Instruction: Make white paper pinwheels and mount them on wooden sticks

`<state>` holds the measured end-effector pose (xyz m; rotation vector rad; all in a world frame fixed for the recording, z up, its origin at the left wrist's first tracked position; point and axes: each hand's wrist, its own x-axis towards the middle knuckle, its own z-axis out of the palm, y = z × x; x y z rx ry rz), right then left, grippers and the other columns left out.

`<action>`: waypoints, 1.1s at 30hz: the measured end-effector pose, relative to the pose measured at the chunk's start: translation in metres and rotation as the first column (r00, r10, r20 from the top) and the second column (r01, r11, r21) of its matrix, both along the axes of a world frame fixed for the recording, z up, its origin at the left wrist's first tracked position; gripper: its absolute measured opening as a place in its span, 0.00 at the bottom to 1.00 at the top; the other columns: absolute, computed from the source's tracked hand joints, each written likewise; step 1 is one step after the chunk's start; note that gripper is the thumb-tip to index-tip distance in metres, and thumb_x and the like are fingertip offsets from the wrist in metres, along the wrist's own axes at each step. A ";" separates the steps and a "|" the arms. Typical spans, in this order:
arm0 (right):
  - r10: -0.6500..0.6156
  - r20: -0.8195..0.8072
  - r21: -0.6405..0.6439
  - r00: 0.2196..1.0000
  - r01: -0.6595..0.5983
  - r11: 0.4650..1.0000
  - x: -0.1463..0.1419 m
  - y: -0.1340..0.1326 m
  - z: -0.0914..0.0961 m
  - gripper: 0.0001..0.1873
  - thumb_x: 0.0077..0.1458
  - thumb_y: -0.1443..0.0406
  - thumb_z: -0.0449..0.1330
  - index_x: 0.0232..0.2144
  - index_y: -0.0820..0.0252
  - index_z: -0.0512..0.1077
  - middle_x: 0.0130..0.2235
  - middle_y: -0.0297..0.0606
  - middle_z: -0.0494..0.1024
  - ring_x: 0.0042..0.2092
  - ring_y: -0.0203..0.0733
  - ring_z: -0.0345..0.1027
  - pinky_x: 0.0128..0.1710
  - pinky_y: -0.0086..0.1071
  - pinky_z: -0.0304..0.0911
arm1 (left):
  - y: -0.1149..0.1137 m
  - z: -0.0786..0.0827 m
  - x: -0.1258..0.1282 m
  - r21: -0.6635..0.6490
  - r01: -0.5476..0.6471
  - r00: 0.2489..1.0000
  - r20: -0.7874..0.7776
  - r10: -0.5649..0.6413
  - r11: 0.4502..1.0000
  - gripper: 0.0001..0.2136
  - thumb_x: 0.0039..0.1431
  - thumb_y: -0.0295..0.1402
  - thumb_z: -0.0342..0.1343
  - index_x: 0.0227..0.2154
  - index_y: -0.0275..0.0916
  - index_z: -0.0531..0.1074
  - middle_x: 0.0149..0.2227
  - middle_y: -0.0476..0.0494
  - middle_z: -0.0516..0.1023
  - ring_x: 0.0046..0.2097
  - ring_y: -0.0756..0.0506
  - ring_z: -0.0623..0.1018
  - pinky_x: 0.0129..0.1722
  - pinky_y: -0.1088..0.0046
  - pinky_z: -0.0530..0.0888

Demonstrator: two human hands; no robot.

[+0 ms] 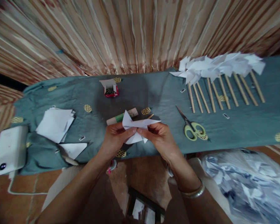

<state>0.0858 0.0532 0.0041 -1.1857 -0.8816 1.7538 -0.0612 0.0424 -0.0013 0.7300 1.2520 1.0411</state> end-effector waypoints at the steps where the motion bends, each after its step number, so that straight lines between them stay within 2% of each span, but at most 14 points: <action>1: 0.004 0.008 0.002 1.000 -0.004 1.000 0.000 0.000 0.001 0.11 0.37 0.61 0.72 0.28 0.55 0.80 0.30 0.34 0.82 0.33 0.41 0.75 0.38 0.34 0.69 | 0.000 0.000 0.000 -0.002 0.003 1.000 0.002 -0.003 1.000 0.11 0.41 0.37 0.67 0.28 0.37 0.80 0.27 0.47 0.81 0.28 0.48 0.76 0.28 0.73 0.72; 7: 0.001 0.026 0.011 1.000 -0.001 1.000 0.000 0.000 0.000 0.09 0.39 0.62 0.71 0.28 0.54 0.80 0.30 0.32 0.82 0.32 0.38 0.74 0.38 0.34 0.68 | -0.001 0.000 0.001 -0.010 0.021 0.999 0.038 -0.020 1.000 0.11 0.40 0.36 0.67 0.28 0.37 0.79 0.27 0.47 0.81 0.28 0.48 0.77 0.30 0.72 0.73; 12: -0.020 0.072 0.020 0.997 0.019 1.000 0.005 0.001 0.000 0.09 0.39 0.61 0.71 0.27 0.55 0.80 0.29 0.32 0.82 0.29 0.37 0.72 0.34 0.32 0.68 | -0.002 0.003 0.000 0.013 0.072 0.997 0.008 -0.072 0.997 0.13 0.42 0.39 0.66 0.29 0.37 0.79 0.28 0.45 0.81 0.31 0.46 0.78 0.33 0.71 0.73; 15: -0.072 0.078 0.036 0.994 0.069 0.997 0.017 0.002 0.004 0.08 0.39 0.60 0.71 0.25 0.54 0.80 0.28 0.32 0.81 0.28 0.37 0.73 0.32 0.31 0.68 | 0.000 0.007 -0.008 0.092 0.093 0.994 -0.068 -0.087 0.991 0.14 0.51 0.43 0.59 0.31 0.37 0.79 0.33 0.42 0.82 0.36 0.44 0.79 0.39 0.69 0.73; 17: -0.093 0.079 0.052 0.993 0.089 0.995 0.029 0.001 0.007 0.08 0.38 0.61 0.72 0.24 0.53 0.80 0.28 0.33 0.82 0.28 0.37 0.73 0.31 0.31 0.69 | 0.000 0.006 -0.015 0.152 0.103 0.976 -0.207 -0.070 0.983 0.17 0.59 0.44 0.50 0.32 0.37 0.79 0.33 0.41 0.82 0.37 0.44 0.79 0.41 0.68 0.73; 19: -0.060 0.093 0.074 0.994 0.054 0.996 0.041 -0.003 0.010 0.09 0.37 0.61 0.72 0.25 0.53 0.80 0.28 0.34 0.82 0.28 0.38 0.73 0.30 0.30 0.70 | -0.001 0.002 -0.020 0.215 0.188 0.884 -0.462 -0.070 0.958 0.16 0.61 0.40 0.48 0.31 0.37 0.78 0.33 0.41 0.81 0.37 0.44 0.78 0.42 0.67 0.73; 22: 0.090 0.151 0.102 0.984 -0.106 0.989 0.055 -0.011 0.013 0.10 0.38 0.62 0.72 0.28 0.54 0.80 0.29 0.36 0.81 0.29 0.38 0.73 0.29 0.30 0.70 | -0.005 -0.009 -0.024 0.281 0.419 0.652 -0.755 -0.070 0.863 0.08 0.58 0.33 0.54 0.36 0.38 0.77 0.37 0.41 0.79 0.42 0.43 0.76 0.45 0.66 0.72; 25: 0.232 0.199 0.097 0.952 -0.254 0.962 0.059 -0.019 0.014 0.09 0.41 0.62 0.71 0.28 0.57 0.80 0.28 0.38 0.80 0.29 0.38 0.71 0.27 0.28 0.68 | -0.008 -0.018 -0.021 0.252 0.570 0.464 -0.884 -0.053 0.782 0.10 0.57 0.31 0.55 0.41 0.37 0.75 0.39 0.39 0.77 0.43 0.42 0.75 0.44 0.65 0.72; 28: 0.284 0.211 0.109 0.935 -0.311 0.944 0.057 -0.023 0.015 0.07 0.43 0.62 0.69 0.27 0.58 0.80 0.28 0.37 0.79 0.30 0.37 0.70 0.28 0.27 0.67 | -0.006 -0.021 -0.016 0.197 0.619 0.371 -0.927 -0.062 0.761 0.10 0.60 0.30 0.51 0.41 0.36 0.75 0.39 0.39 0.76 0.41 0.42 0.75 0.41 0.66 0.73; 30: 0.291 0.213 0.116 0.933 -0.320 0.940 0.056 -0.025 0.015 0.07 0.44 0.62 0.69 0.28 0.58 0.79 0.28 0.36 0.78 0.30 0.37 0.70 0.29 0.27 0.67 | -0.005 -0.019 -0.015 0.188 0.607 0.386 -0.919 -0.079 0.772 0.10 0.60 0.29 0.50 0.39 0.36 0.75 0.37 0.39 0.75 0.38 0.44 0.75 0.39 0.68 0.72; 33: 0.293 0.208 0.114 0.933 -0.321 0.940 0.057 -0.028 0.015 0.06 0.47 0.62 0.68 0.29 0.58 0.79 0.29 0.35 0.77 0.32 0.36 0.70 0.31 0.27 0.66 | -0.008 -0.010 -0.013 0.212 0.534 0.522 -0.844 -0.122 0.819 0.10 0.59 0.29 0.50 0.37 0.36 0.76 0.35 0.41 0.76 0.36 0.45 0.76 0.38 0.70 0.72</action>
